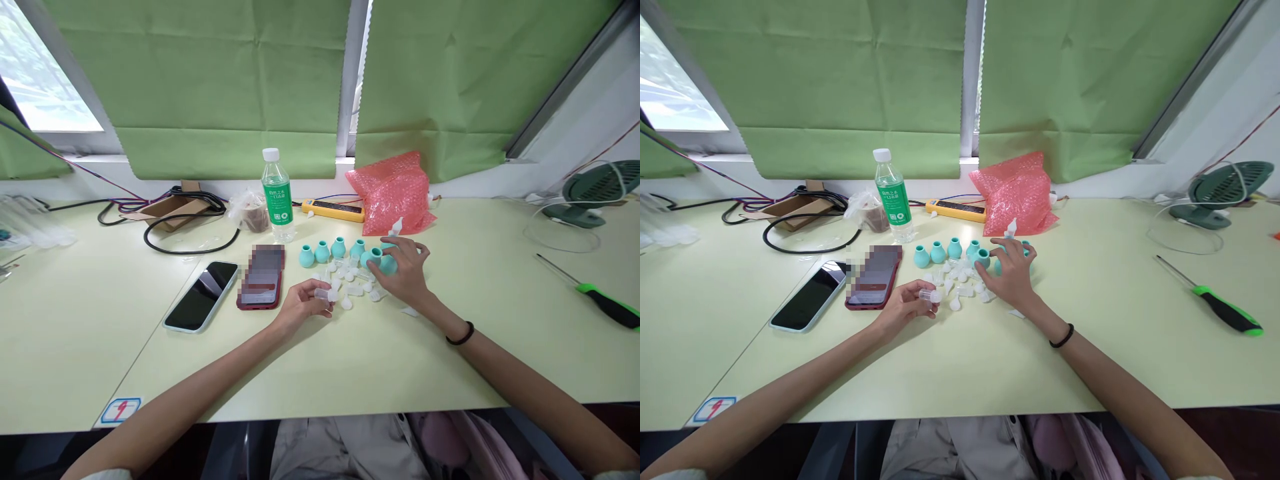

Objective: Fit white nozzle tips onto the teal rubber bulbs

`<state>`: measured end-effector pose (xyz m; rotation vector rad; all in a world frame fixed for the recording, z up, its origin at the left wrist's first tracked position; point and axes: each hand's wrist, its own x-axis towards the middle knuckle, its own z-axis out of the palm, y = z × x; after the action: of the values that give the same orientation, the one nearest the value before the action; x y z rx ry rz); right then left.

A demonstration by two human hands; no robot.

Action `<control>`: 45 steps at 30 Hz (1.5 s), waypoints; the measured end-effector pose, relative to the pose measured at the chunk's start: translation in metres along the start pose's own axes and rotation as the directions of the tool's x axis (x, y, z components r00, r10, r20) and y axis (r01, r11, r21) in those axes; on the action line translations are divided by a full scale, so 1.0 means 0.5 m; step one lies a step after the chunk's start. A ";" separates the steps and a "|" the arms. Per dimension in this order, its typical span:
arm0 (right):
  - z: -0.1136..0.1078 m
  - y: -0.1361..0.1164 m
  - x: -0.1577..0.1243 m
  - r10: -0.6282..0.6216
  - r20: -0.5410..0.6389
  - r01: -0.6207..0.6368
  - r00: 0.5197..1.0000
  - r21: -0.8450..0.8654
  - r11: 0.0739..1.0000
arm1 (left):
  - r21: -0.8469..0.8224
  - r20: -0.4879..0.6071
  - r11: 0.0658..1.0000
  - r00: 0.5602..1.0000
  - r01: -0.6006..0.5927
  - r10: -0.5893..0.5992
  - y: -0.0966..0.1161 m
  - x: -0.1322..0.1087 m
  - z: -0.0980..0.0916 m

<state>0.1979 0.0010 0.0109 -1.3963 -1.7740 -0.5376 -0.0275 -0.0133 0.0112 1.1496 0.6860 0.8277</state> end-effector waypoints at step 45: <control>-0.034 -0.124 -0.049 -0.138 0.646 -0.414 0.751 0.623 0.663 | 0.635 0.187 0.589 0.839 -0.500 0.511 -0.022 -0.032 0.020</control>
<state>0.1468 -0.0448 0.0103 -1.1371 -2.0074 0.8467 -0.0256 -0.0340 0.0043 2.0725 0.6922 1.1117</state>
